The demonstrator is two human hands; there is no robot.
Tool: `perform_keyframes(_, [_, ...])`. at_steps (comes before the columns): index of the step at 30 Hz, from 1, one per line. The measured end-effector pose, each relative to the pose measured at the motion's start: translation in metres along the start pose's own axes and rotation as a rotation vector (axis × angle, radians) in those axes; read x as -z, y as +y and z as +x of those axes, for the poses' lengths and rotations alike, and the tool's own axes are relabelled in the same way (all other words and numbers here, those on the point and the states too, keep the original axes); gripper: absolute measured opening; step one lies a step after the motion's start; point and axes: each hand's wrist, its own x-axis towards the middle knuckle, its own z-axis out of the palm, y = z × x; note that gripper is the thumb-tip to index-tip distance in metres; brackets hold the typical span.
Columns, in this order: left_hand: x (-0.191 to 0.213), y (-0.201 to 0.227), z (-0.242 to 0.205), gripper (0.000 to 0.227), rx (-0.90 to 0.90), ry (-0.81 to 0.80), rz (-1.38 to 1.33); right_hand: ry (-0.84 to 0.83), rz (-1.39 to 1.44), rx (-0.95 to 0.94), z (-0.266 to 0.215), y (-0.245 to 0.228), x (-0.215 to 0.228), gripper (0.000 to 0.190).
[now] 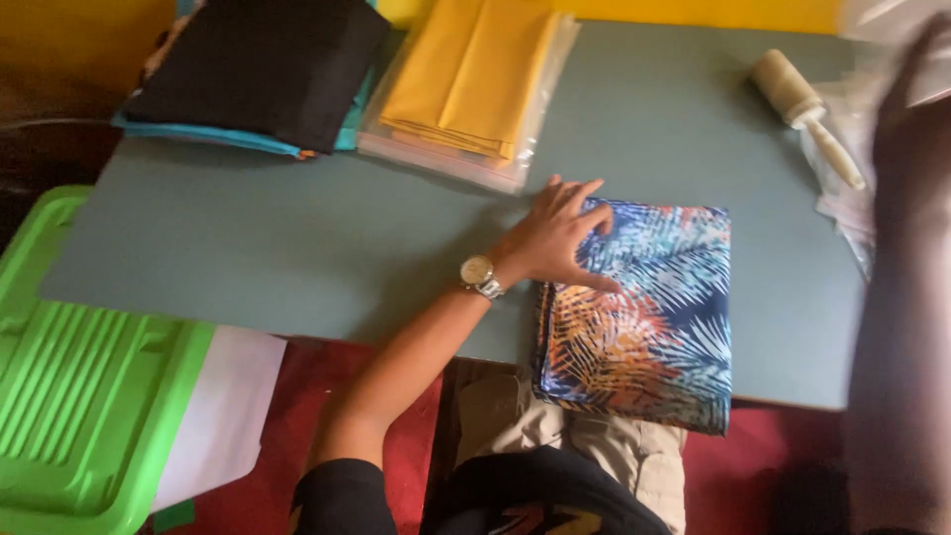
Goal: Folding a piece of patterned fabric and placing it into a clear plastic bag for packaging.
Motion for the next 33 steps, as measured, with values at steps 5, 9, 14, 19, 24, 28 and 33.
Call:
perform_keyframes(5, [-0.008,0.001,0.004,0.077,0.054,0.133,0.031,0.199,1.59,-0.204,0.021,0.01,0.161,0.021])
perform_keyframes(9, [-0.022,-0.014,0.011,0.058,0.068,0.223,0.163,-0.082,1.546,-0.025,-0.002,-0.014,0.171,0.038])
perform_keyframes(14, [-0.028,-0.034,0.031,0.071,0.101,0.287,0.183,-0.173,1.648,0.042,-0.007,-0.004,0.183,0.04])
perform_keyframes(19, [-0.025,-0.072,0.07,0.099,0.096,0.267,0.141,-0.227,1.795,0.067,-0.001,0.004,0.198,0.045])
perform_keyframes(24, [0.001,-0.093,0.069,0.06,0.174,0.229,0.4,-0.259,1.848,0.27,0.004,0.011,0.197,0.074])
perform_keyframes(28, [0.016,-0.086,0.032,0.032,0.132,0.473,0.714,-0.335,1.826,0.249,-0.009,-0.021,0.168,0.076])
perform_keyframes(33, [0.017,-0.101,0.002,0.098,0.714,0.158,0.389,-0.248,1.636,0.085,-0.032,-0.043,0.138,0.037])
